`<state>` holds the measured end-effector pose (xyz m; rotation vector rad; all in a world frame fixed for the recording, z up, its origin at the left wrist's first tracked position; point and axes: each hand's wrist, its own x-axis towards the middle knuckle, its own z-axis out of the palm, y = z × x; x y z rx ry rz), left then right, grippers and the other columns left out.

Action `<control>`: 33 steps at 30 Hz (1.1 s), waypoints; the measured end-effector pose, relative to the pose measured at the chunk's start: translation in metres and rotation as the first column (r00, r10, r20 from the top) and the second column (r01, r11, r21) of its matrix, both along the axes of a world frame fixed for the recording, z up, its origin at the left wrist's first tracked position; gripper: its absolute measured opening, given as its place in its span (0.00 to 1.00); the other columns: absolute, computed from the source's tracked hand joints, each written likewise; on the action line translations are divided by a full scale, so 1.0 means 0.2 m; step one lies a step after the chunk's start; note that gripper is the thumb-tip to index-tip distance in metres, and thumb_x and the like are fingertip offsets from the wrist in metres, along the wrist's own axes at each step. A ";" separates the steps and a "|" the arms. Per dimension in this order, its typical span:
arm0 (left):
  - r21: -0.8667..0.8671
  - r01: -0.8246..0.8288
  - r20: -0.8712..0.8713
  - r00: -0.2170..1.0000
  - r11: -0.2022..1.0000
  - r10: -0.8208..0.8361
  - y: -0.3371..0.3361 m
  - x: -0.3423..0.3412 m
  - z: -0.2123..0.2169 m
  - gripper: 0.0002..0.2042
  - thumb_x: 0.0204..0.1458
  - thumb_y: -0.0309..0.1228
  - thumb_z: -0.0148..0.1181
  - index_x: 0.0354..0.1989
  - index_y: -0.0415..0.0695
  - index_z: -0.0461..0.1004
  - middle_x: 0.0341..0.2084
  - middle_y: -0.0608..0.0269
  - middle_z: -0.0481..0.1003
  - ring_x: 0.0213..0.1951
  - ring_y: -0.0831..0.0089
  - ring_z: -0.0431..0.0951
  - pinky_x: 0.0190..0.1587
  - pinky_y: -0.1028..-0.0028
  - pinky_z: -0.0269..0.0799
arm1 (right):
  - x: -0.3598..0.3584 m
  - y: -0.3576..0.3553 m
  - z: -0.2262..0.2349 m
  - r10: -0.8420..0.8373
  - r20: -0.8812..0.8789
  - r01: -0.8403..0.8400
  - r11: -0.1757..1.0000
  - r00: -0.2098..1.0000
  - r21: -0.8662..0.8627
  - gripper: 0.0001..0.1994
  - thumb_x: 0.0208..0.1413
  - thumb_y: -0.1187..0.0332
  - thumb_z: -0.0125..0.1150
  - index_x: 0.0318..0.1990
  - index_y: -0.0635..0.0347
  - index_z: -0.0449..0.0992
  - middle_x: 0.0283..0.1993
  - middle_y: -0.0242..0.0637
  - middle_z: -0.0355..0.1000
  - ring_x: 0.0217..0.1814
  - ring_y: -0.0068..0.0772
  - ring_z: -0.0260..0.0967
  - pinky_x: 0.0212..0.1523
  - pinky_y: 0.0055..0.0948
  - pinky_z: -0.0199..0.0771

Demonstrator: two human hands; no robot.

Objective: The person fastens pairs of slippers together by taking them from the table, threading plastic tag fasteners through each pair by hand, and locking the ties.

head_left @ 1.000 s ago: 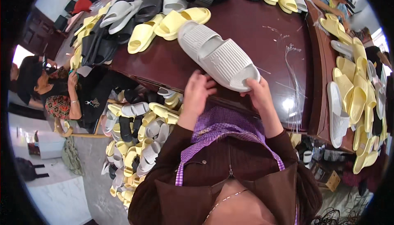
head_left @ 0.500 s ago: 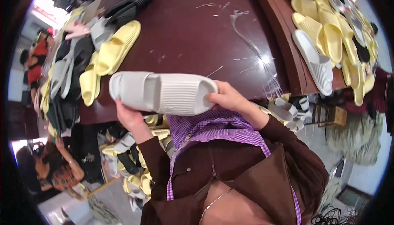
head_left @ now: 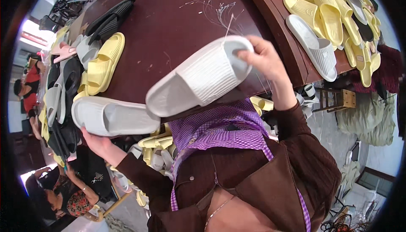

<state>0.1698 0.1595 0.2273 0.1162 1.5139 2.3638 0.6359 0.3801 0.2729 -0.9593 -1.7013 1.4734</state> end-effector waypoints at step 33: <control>-0.600 0.203 -0.794 -0.030 0.774 -0.607 0.92 0.58 0.09 0.16 0.55 0.28 0.49 0.51 0.39 0.70 0.41 0.58 0.75 0.36 0.72 0.76 0.41 0.75 0.71 | -0.86 0.46 -0.13 0.309 0.148 -0.342 0.867 0.940 0.362 0.13 0.54 0.65 0.61 0.44 0.62 0.77 0.37 0.32 0.76 0.39 0.21 0.70 0.42 0.24 0.71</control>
